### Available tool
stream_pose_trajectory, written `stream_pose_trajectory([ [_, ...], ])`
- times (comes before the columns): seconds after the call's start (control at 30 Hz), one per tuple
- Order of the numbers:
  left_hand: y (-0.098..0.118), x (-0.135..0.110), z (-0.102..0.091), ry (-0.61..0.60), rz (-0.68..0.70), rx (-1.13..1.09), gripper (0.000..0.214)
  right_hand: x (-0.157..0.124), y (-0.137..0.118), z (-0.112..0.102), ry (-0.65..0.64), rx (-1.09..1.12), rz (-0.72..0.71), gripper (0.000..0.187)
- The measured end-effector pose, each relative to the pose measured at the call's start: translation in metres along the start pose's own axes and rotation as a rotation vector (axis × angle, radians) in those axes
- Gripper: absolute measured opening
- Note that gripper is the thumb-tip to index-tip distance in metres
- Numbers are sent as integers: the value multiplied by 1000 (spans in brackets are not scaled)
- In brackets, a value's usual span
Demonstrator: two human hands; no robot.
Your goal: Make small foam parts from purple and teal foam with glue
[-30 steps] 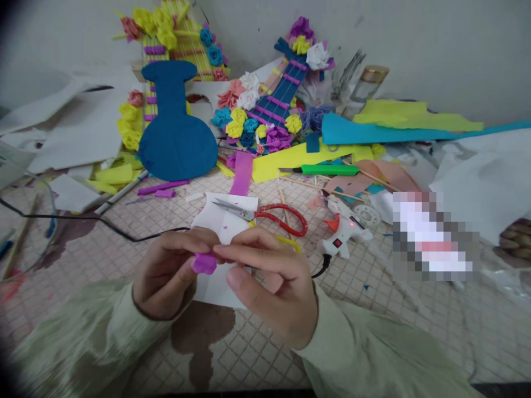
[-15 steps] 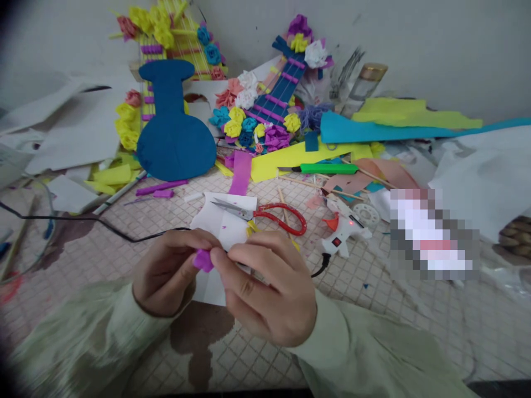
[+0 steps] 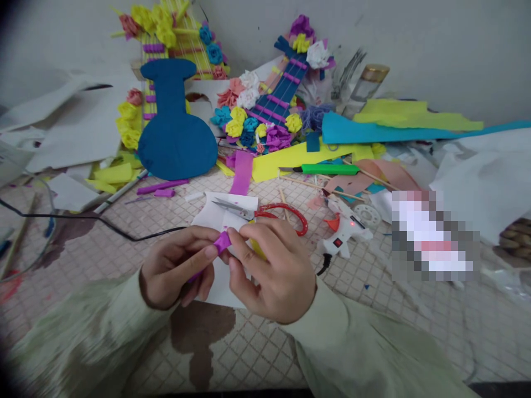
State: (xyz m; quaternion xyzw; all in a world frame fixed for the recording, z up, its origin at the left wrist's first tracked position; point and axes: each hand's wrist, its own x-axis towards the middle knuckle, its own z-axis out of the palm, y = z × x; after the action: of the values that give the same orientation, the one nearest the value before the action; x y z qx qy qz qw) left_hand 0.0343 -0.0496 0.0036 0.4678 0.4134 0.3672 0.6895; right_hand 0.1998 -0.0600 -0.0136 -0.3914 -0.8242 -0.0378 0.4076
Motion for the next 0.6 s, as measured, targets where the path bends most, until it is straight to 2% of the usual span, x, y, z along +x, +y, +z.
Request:
stream_pose_trajectory([
  [0.1,4,0,1,4,-54,-15,15,2,2,0,-10,95,47,35],
  [0.27,4,-1,1,5,-70,-18,17,4,-1,2,-43,429,328,27],
  [0.4,4,-2,1,-1,-80,2,20,2,-1,4,-62,524,410,26],
  [0.5,2,-2,1,-7,-22,22,29,2,0,5,-57,592,549,24],
  [0.6,-2,-1,-1,-17,108,83,39,3,2,6,-60,663,675,20],
])
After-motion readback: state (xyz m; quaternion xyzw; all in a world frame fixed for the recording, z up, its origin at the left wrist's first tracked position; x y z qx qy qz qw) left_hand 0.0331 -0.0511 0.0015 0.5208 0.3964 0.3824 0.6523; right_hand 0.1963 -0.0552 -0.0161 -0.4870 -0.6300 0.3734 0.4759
